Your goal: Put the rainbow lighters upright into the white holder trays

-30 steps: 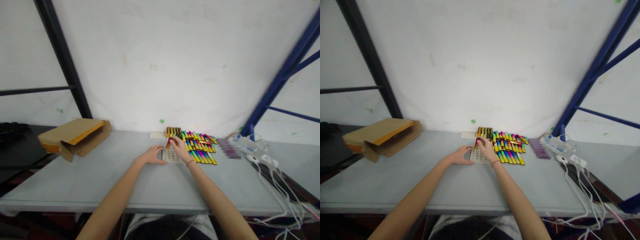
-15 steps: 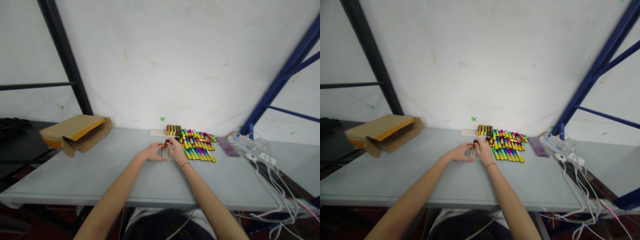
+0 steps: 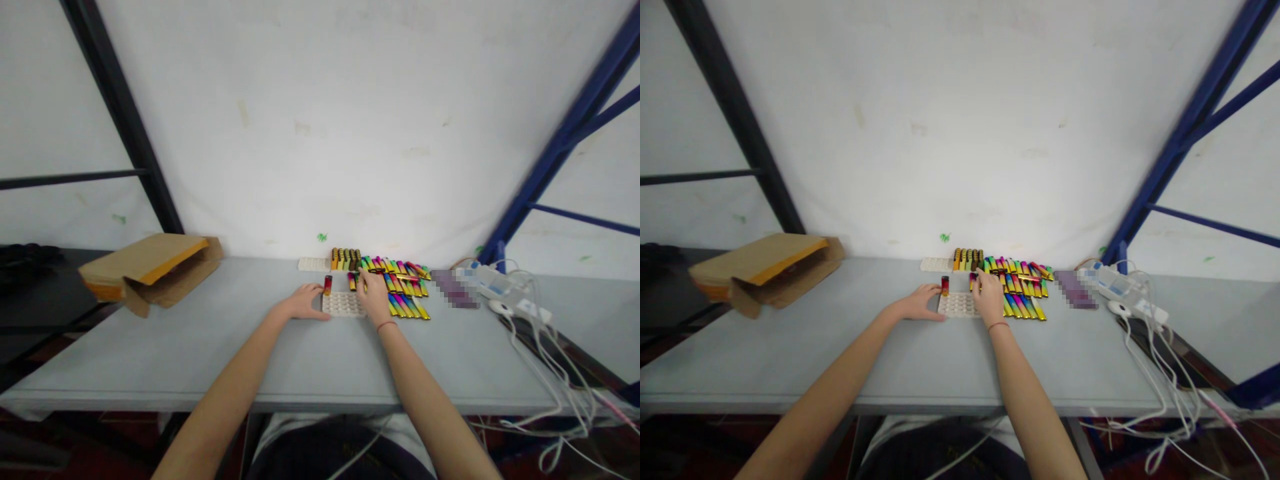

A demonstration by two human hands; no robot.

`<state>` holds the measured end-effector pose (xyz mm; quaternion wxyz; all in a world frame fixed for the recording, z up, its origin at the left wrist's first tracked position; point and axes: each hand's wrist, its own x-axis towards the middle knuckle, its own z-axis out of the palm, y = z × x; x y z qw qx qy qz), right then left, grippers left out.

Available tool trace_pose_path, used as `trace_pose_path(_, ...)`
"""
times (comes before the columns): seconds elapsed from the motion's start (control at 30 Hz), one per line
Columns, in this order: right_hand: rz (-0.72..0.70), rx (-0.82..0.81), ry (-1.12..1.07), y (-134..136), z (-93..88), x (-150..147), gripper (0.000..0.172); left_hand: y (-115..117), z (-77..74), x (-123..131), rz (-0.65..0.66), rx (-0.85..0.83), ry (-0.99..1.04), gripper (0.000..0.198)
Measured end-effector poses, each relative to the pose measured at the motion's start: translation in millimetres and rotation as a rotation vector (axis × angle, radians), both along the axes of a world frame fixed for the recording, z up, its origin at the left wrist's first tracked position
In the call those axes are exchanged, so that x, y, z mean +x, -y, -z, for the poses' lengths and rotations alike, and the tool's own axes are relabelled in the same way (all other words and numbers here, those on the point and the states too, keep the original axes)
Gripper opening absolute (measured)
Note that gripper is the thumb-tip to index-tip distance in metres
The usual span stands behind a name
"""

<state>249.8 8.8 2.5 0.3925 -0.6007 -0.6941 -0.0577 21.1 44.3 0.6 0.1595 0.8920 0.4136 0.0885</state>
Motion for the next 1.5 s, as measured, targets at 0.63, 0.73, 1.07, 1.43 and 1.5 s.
trace_pose_path(0.63,-0.015,-0.338,0.394,3.4,-6.7,-6.5,0.026,-12.8,-9.8,-52.6,-0.238,-0.093,-0.134,0.099)
trace_pose_path(0.73,0.044,-0.388,0.353,7.9,-7.1,-12.9,0.022,-12.9,-9.7,-52.8,-0.24,-0.089,-0.135,0.098)
trace_pose_path(1.07,0.101,-0.428,0.192,5.8,3.6,-18.5,0.015,-11.8,-11.3,-52.5,-0.228,-0.074,-0.14,0.096)
trace_pose_path(1.43,-0.391,-0.147,-0.493,-1.5,10.0,-14.1,0.017,-13.1,-10.3,-51.5,-0.236,-0.078,-0.151,0.099)
trace_pose_path(1.5,-0.479,-0.166,-0.689,0.1,7.1,-17.2,0.023,-13.5,-9.9,-51.9,-0.239,-0.079,-0.162,0.1)
